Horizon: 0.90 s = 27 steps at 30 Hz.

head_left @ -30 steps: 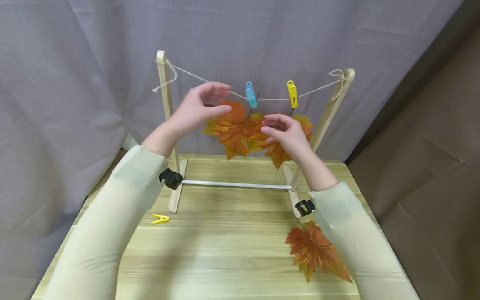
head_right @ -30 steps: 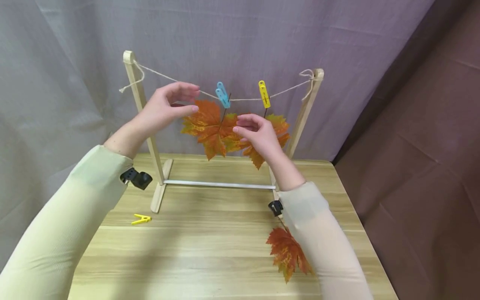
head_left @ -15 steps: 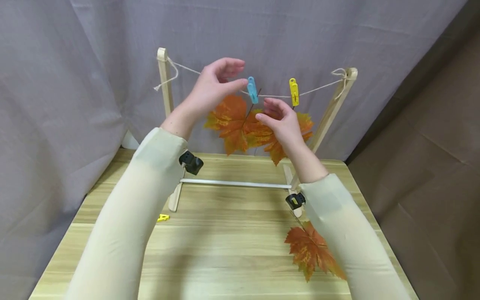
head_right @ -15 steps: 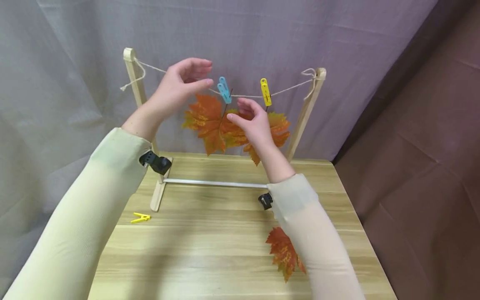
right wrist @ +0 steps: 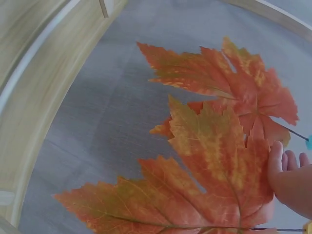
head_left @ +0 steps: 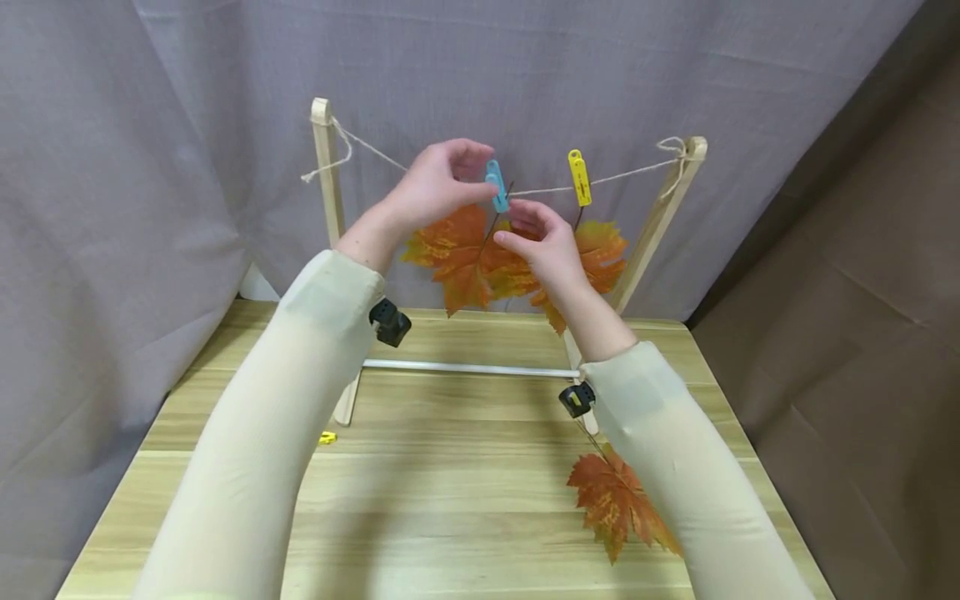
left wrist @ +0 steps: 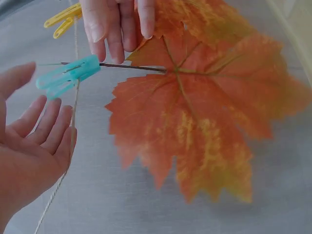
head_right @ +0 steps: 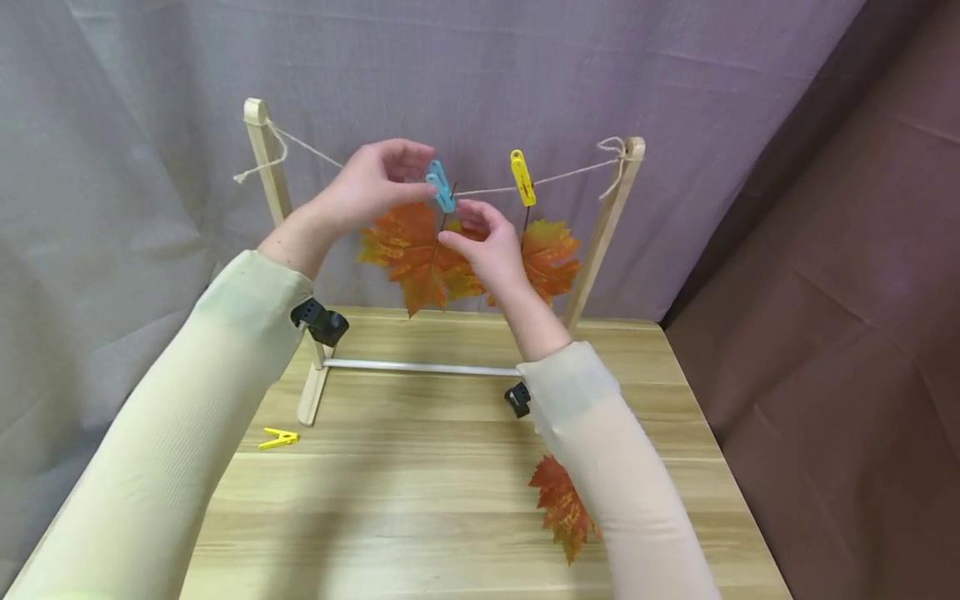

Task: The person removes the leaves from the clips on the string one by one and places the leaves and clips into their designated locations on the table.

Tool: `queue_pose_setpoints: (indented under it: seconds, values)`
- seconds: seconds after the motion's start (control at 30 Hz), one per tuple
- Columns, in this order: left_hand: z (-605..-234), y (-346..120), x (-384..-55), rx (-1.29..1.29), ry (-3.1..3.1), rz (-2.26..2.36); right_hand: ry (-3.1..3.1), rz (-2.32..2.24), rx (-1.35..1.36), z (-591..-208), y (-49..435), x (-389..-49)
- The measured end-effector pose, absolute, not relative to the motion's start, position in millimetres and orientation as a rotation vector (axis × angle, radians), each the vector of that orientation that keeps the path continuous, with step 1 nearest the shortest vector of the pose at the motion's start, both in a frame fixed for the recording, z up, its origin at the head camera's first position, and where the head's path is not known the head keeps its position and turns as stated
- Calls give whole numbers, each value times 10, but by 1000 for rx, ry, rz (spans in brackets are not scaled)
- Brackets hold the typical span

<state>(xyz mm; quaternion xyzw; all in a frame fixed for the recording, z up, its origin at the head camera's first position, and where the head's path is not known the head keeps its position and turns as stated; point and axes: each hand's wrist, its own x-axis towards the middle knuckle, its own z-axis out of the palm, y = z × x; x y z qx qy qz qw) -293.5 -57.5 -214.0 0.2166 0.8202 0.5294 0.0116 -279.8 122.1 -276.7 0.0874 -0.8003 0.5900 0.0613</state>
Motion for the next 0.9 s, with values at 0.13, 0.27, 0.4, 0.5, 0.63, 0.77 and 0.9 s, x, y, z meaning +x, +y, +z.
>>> queue_pose_setpoints:
  seconds: [0.13, 0.27, 0.4, 0.5, 0.63, 0.77, 0.9]
  values:
    - [-2179, -556, -2950, 683, 2581, 1655, -2426, 1771, 285, -2782, 1188, -2812]
    - [-2188, -533, -2949, 667, 2589, 1675, -2449, 1749, 294, -2791, 1147, -2815]
    - [-2181, -517, -2940, 647, 2590, 1699, -2477, 1741, 286, -2798, 1108, -2813]
    - [-2172, -519, -2925, 642, 2582, 1717, -2480, 1729, 266, -2800, 1089, -2811]
    - [-2166, -521, -2901, 644, 2560, 1739, -2459, 1706, 236, -2800, 1073, -2803]
    - [-2166, -514, -2884, 655, 2549, 1741, -2433, 1695, 242, -2803, 1061, -2798]
    - [-2169, -510, -2873, 659, 2550, 1729, -2423, 1708, 242, -2813, 1063, -2788]
